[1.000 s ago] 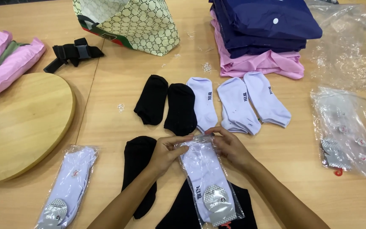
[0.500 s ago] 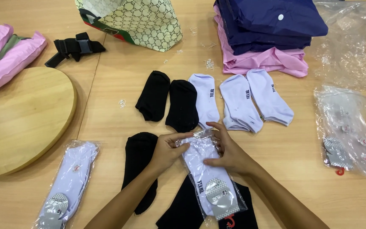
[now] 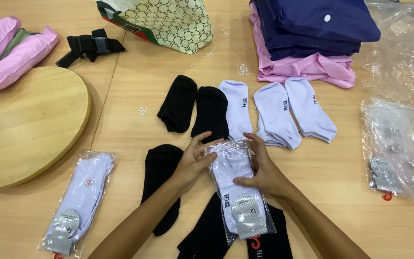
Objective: The person is pairing socks, trimming loose threads or plastic connectors with a small tool, and then placing each pair into a clear plastic bag.
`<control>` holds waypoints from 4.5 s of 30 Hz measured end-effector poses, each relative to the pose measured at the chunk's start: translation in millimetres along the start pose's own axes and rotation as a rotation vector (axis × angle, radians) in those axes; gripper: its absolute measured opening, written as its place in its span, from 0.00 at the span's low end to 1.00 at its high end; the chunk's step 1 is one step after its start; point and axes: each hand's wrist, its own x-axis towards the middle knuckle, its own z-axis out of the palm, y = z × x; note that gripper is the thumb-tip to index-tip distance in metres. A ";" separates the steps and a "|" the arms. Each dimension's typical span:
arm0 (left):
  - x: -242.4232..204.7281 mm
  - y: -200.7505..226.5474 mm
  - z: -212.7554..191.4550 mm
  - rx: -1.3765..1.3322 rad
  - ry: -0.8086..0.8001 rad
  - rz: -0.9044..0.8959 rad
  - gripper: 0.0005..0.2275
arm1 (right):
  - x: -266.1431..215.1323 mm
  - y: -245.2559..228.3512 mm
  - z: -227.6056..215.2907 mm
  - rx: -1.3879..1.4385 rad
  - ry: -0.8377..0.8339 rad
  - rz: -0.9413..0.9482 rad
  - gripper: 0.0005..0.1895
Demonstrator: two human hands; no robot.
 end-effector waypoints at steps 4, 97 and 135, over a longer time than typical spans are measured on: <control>1.1 -11.7 -5.4 -0.053 -0.029 -0.084 0.28 | -2.4 -8.7 8.9 0.066 0.035 -0.046 0.64; -0.8 -7.2 4.4 0.251 0.077 -0.060 0.09 | -9.7 -52.1 26.7 -0.164 0.029 0.163 0.63; -14.5 11.0 30.5 0.290 0.094 -0.067 0.34 | -0.7 12.4 4.2 0.050 0.020 -0.066 0.65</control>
